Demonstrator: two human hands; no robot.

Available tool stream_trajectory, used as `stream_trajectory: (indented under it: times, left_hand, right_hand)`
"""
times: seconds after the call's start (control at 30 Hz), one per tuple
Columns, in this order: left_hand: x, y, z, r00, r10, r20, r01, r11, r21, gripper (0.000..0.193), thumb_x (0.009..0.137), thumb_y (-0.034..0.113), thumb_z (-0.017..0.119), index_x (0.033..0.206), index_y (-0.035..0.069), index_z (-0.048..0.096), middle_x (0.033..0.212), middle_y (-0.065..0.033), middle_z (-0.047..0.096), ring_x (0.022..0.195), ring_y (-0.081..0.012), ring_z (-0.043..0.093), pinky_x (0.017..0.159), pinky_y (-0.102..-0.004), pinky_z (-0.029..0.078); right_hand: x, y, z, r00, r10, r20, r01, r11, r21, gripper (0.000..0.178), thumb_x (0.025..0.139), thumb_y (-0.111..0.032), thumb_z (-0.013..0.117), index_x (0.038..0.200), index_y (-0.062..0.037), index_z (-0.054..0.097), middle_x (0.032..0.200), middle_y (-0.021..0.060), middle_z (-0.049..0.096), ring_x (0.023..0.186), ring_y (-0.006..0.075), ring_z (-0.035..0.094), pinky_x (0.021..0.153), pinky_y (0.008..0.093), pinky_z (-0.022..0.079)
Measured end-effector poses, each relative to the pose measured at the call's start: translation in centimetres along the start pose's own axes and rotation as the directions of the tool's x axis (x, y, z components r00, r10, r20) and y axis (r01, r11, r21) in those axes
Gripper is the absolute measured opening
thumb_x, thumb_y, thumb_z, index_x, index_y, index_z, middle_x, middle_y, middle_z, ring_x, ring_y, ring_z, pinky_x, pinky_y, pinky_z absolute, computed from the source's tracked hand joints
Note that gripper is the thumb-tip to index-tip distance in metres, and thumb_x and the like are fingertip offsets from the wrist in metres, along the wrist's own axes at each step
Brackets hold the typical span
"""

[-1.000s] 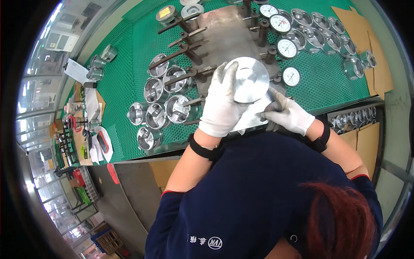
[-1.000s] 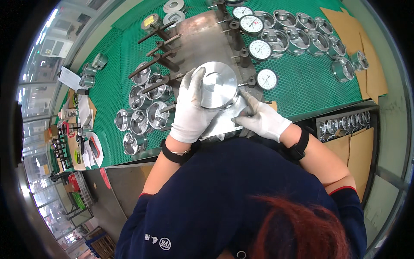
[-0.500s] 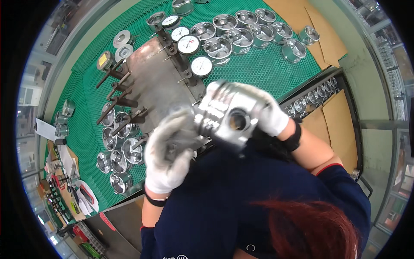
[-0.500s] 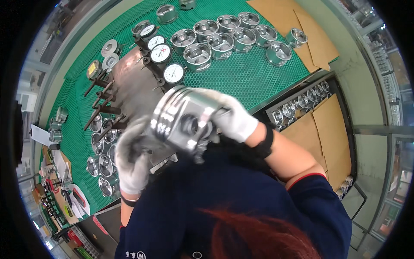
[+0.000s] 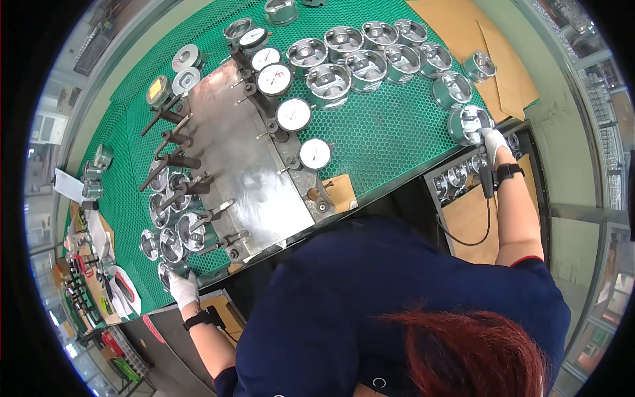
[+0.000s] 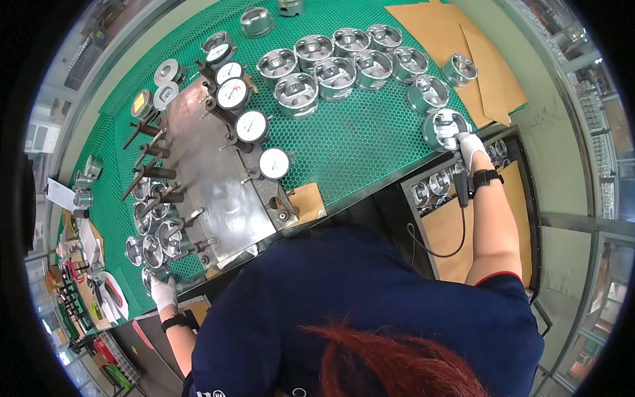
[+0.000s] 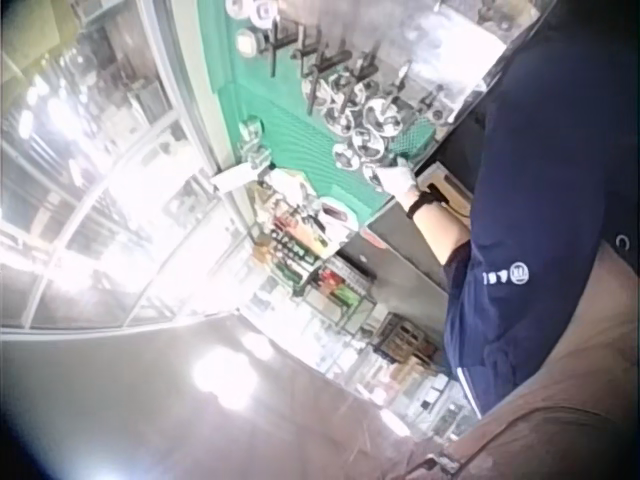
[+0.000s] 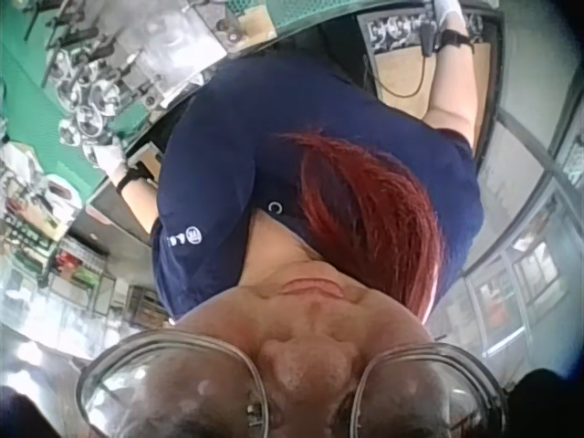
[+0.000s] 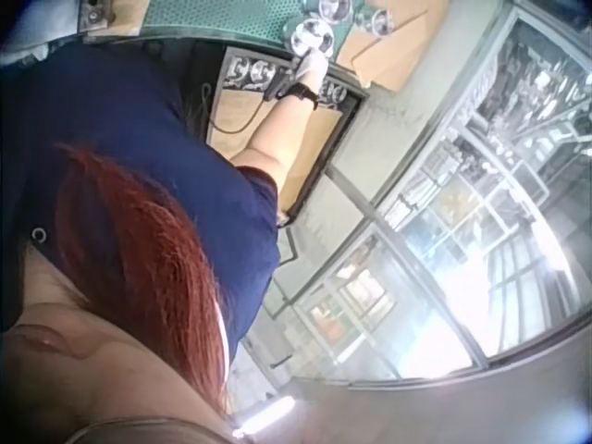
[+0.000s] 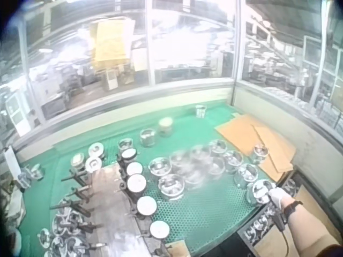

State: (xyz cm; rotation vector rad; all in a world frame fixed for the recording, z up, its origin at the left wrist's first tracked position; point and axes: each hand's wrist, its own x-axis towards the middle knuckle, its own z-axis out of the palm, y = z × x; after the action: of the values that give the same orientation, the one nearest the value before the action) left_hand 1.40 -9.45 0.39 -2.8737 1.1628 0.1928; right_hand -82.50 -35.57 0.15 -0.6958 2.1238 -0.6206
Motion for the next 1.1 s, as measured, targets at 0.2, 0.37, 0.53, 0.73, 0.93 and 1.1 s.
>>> stream_trajectory:
  times: [0.2, 0.37, 0.53, 0.73, 0.93, 1.1]
  left_hand:
    - [0.8, -2.1, 1.0, 1.0, -0.022, -0.015, 0.022, 1.0, -0.021, 0.061, 0.08, 0.016, 0.075, 0.133, -0.004, 0.054, 0.121, -0.0254, 0.065, 0.112, -0.0384, 0.064, 0.098, -0.0395, 0.049]
    - [2.1, -1.4, 0.8, 1.0, -0.006, -0.026, 0.005, 0.999, -0.045, 0.04, 0.085, 0.022, 0.072, 0.115, -0.004, 0.067, 0.109, -0.025, 0.071, 0.103, -0.0395, 0.068, 0.093, -0.042, 0.051]
    - [4.3, -1.7, 1.0, 0.988, -0.149, -0.026, 0.151, 0.969, 0.197, 0.044, 0.092, 0.032, 0.065, 0.117, -0.004, 0.061, 0.103, -0.024, 0.072, 0.093, -0.0368, 0.071, 0.083, -0.0429, 0.055]
    - [-0.1, -2.6, -3.7, 0.85, -0.273, 0.451, 0.515, 0.245, -0.821, 0.03, 0.096, 0.025, 0.059, 0.106, -0.003, 0.063, 0.083, -0.0134, 0.07, 0.063, -0.0264, 0.069, 0.054, -0.0396, 0.06]
    - [-5.7, 7.3, -13.1, 0.973, 0.054, 0.225, 0.202, 0.278, -0.939, 0.049, 0.096, 0.039, 0.056, 0.111, -0.006, 0.065, 0.091, -0.0154, 0.073, 0.061, -0.0184, 0.068, 0.044, -0.0237, 0.048]
    - [-9.1, 13.0, -13.0, 0.873, 0.466, -0.142, -0.301, 0.288, -0.909, 0.025, 0.09, 0.0, 0.058, 0.112, 0.003, 0.07, 0.089, -0.0091, 0.07, 0.076, -0.0192, 0.066, 0.067, -0.0271, 0.051]
  right_hand:
    - [5.1, -0.2, -0.4, 0.999, 0.036, 0.02, -0.032, 0.983, -0.179, 0.024, 0.095, -0.029, 0.053, 0.085, -0.0114, 0.065, 0.062, 0.0013, 0.052, 0.048, 0.0151, 0.048, 0.045, 0.0328, 0.038]
    - [6.3, 0.8, -1.1, 0.997, 0.076, -0.005, -0.076, 0.997, 0.021, 0.03, 0.095, -0.041, 0.056, 0.093, -0.0131, 0.069, 0.067, 0.003, 0.059, 0.051, 0.0163, 0.053, 0.048, 0.0332, 0.044]
    - [7.8, 2.5, -4.7, 0.956, -0.171, -0.24, 0.089, 0.944, -0.319, 0.053, 0.096, -0.051, 0.052, 0.113, -0.004, 0.068, 0.088, 0.0106, 0.07, 0.074, 0.0226, 0.068, 0.068, 0.0369, 0.053]
    - [-2.0, -4.2, -0.9, 0.804, -0.57, -0.172, 0.547, 0.821, -0.164, 0.049, 0.099, -0.037, 0.055, 0.132, -0.0011, 0.062, 0.116, 0.0136, 0.068, 0.104, 0.023, 0.064, 0.094, 0.0329, 0.047]
    - [-24.9, -13.0, 14.6, 0.601, -0.686, 0.409, 0.686, 0.706, 0.176, 0.037, 0.098, -0.019, 0.059, 0.132, -0.0066, 0.063, 0.079, -0.0019, 0.059, 0.064, 0.0068, 0.057, 0.06, 0.0233, 0.05]
    - [-35.2, -13.8, 25.0, -0.24, -0.698, 0.675, 0.873, 0.15, 0.465, 0.091, 0.076, -0.021, 0.086, 0.15, -0.0019, 0.038, 0.138, 0.0239, 0.053, 0.12, 0.0339, 0.057, 0.098, 0.0405, 0.048]
